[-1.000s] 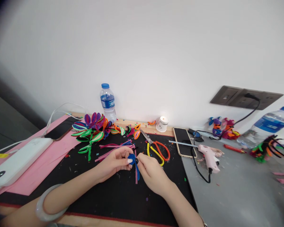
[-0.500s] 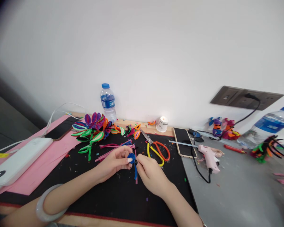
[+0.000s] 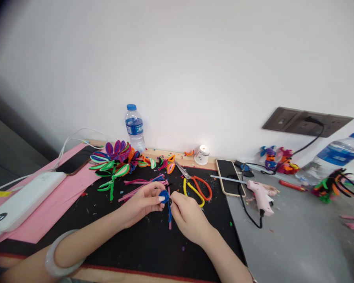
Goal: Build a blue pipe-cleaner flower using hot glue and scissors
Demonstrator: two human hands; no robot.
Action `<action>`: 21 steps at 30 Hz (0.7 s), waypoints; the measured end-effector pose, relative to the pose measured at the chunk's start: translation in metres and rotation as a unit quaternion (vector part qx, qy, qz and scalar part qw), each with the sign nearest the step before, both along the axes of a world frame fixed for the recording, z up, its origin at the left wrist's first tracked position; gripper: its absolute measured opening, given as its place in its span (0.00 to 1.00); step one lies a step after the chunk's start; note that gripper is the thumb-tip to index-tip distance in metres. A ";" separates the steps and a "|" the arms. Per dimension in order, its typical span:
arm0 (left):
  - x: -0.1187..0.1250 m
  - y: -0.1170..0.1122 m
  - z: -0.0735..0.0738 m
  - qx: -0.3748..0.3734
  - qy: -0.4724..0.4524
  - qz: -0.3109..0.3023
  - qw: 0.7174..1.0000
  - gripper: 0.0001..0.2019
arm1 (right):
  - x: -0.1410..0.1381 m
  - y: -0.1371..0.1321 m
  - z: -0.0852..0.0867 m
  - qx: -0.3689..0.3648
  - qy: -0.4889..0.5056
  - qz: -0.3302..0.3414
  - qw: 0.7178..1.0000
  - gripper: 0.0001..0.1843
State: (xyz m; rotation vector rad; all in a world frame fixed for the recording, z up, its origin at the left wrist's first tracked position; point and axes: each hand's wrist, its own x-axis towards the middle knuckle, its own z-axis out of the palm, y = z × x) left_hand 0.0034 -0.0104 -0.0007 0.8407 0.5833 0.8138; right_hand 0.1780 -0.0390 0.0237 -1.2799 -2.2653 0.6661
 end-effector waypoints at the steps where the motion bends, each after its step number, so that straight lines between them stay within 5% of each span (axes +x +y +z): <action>1: 0.000 0.000 0.000 -0.001 0.000 -0.001 1.000 0.12 | 0.000 0.000 0.000 0.000 0.001 0.000 1.000 0.10; 21: 0.001 -0.002 -0.001 -0.008 -0.010 0.013 1.000 0.14 | -0.003 -0.001 -0.004 0.004 0.027 0.001 1.000 0.10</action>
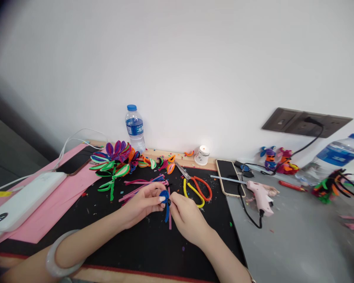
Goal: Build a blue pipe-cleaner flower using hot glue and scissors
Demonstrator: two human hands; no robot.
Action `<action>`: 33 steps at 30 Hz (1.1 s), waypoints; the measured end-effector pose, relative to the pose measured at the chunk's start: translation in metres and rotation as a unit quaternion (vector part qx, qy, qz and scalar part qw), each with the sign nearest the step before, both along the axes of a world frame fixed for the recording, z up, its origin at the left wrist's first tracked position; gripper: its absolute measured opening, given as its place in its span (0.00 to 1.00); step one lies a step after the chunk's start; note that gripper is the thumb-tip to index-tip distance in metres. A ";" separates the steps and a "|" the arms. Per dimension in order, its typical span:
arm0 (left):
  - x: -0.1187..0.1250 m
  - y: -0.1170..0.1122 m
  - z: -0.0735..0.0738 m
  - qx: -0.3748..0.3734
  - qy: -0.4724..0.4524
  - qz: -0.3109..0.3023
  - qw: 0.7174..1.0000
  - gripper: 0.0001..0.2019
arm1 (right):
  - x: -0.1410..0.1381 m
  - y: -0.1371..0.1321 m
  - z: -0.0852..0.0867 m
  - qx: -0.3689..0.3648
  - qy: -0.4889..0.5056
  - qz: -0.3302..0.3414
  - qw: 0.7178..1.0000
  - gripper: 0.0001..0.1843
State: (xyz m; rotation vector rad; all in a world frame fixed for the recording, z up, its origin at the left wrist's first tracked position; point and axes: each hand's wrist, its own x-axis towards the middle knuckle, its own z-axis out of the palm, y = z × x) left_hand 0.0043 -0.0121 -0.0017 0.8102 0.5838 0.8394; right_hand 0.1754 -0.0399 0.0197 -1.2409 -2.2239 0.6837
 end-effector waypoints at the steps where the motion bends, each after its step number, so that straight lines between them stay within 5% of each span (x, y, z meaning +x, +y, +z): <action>1: 0.000 0.000 0.000 -0.001 0.001 0.002 1.000 0.14 | 0.000 0.000 0.000 0.000 0.002 0.000 1.000 0.10; 33: 0.002 0.003 -0.006 0.061 0.069 0.045 0.995 0.13 | 0.000 0.004 -0.003 -0.010 0.014 -0.034 0.999 0.10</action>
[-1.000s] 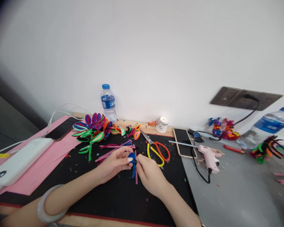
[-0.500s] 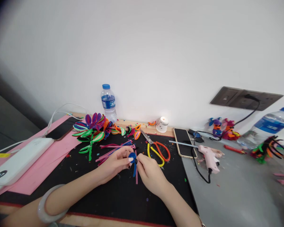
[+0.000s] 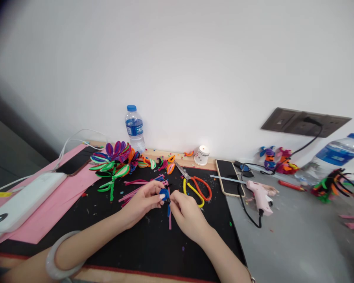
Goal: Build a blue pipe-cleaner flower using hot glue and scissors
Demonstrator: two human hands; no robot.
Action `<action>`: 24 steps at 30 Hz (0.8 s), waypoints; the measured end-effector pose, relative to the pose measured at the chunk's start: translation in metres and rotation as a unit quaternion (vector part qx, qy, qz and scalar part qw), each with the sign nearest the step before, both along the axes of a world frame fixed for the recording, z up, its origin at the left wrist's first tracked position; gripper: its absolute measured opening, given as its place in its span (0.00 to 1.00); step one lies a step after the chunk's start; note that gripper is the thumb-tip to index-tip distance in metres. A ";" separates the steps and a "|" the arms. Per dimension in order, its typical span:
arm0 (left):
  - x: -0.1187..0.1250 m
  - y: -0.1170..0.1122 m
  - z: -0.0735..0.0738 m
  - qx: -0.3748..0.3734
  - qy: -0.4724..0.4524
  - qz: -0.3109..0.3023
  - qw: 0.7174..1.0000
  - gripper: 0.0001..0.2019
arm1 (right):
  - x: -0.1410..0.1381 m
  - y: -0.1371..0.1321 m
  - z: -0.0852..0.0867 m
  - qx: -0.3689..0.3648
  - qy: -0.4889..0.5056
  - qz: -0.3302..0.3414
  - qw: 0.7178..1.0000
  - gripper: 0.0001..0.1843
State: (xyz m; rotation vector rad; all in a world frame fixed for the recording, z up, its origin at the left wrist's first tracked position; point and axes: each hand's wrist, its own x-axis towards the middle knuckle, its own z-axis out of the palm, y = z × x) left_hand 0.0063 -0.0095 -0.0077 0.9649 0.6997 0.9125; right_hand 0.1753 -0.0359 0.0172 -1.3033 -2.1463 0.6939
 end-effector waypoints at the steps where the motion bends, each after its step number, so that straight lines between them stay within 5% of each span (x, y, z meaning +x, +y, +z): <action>1: 0.000 0.000 -0.001 0.003 0.008 0.000 1.000 0.13 | 0.000 0.000 0.000 -0.003 0.000 0.001 1.000 0.10; 24: 0.000 0.000 0.001 -0.014 0.010 0.000 1.000 0.12 | 0.000 0.002 -0.003 -0.030 0.008 0.002 1.000 0.10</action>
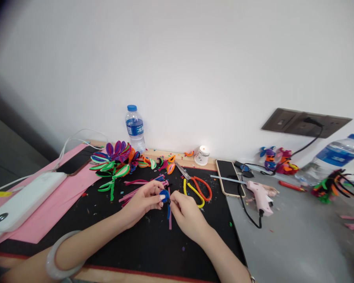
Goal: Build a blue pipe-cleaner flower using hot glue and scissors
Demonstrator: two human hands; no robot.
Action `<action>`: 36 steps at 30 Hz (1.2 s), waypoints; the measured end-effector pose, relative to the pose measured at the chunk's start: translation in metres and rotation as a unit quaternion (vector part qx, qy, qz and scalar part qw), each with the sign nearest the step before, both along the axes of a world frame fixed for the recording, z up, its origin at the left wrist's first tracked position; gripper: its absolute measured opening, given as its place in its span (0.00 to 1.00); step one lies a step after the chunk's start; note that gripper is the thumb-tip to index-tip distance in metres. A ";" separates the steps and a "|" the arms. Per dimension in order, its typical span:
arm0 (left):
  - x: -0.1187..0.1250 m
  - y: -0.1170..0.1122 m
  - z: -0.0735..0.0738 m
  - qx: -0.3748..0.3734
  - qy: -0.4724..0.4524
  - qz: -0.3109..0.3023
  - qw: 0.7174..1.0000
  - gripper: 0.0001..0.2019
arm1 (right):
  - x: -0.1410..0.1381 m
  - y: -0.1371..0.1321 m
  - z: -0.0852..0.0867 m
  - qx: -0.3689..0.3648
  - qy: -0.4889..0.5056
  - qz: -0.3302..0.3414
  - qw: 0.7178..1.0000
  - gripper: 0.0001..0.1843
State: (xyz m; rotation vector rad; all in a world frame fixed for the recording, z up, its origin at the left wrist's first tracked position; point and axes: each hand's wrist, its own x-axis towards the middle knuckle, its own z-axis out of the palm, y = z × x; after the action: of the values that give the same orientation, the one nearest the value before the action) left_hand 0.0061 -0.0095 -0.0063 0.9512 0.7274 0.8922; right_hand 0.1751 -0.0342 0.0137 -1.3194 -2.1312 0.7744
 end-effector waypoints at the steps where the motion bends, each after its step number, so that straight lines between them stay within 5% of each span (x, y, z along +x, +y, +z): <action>1: 0.000 0.000 0.000 -0.002 -0.002 0.000 1.000 0.12 | 0.000 0.000 0.000 0.000 0.001 -0.001 1.000 0.10; 22: -0.001 -0.001 0.002 -0.026 -0.006 0.013 1.000 0.15 | 0.002 0.001 0.001 -0.024 0.041 -0.013 0.999 0.09; 31: -0.004 0.001 0.003 -0.100 -0.073 0.014 0.992 0.13 | 0.009 0.011 -0.011 -0.079 0.174 -0.080 0.978 0.09; 36: -0.004 0.001 0.003 -0.113 -0.077 0.005 0.991 0.14 | 0.003 0.009 -0.006 -0.131 0.210 -0.034 0.968 0.09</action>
State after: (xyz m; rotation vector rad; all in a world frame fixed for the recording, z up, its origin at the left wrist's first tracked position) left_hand 0.0020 -0.0088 -0.0029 0.6707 0.6858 0.8608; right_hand 0.1784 -0.0256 0.0072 -1.2157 -1.6822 1.2192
